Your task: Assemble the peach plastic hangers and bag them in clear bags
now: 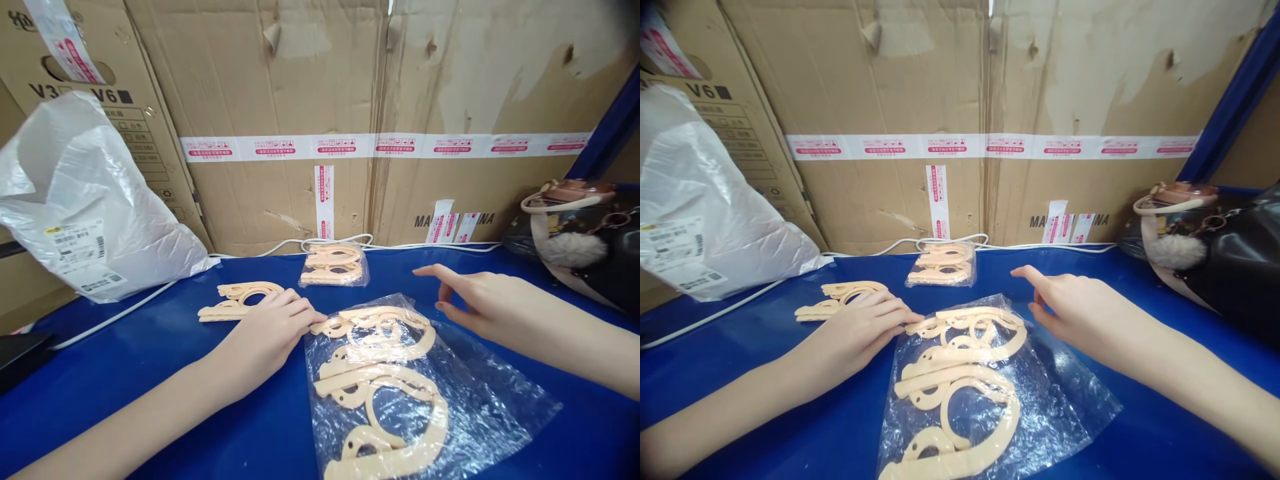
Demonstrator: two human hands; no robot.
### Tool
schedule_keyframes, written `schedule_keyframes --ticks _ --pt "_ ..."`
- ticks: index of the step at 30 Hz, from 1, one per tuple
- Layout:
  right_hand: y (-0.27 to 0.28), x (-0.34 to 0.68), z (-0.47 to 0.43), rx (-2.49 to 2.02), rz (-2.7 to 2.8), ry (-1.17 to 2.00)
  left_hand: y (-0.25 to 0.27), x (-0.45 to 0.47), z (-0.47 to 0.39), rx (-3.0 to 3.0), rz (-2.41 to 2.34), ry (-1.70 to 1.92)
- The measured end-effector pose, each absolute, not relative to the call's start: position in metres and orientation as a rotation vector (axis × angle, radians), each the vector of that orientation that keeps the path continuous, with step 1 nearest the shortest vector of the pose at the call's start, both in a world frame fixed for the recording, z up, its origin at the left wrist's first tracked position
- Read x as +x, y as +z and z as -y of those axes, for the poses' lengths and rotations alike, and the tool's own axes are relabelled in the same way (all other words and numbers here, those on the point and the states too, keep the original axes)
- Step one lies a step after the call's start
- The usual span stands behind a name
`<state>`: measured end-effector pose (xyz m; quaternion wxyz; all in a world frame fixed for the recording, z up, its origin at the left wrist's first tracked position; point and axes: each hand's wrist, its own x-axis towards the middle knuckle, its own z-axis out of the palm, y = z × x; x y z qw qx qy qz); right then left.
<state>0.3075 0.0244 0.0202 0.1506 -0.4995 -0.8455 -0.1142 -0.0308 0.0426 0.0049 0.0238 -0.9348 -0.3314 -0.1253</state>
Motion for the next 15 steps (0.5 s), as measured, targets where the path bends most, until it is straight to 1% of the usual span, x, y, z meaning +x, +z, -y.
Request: schedule_keyframes --ticks 1,4,6,10,15 --pt "0.023 0.303 -0.022 -1.453 2.454 -0.255 0.005 -0.031 -0.042 -2.886 1.023 -0.382" --pt "0.029 0.292 -0.018 -1.477 2.583 0.132 0.006 -0.031 -0.042 -2.872 1.018 -0.365" --pt "0.03 0.288 -0.018 -1.498 2.592 0.257 0.006 -0.031 -0.042 -2.86 1.021 -0.359" --pt "0.022 0.284 -0.022 -1.544 2.5 0.198 0.005 -0.032 -0.043 -2.85 1.047 -0.359" --pt "0.017 0.272 -0.021 -1.454 2.444 0.243 0.004 -0.031 -0.043 -2.877 1.12 -0.41"
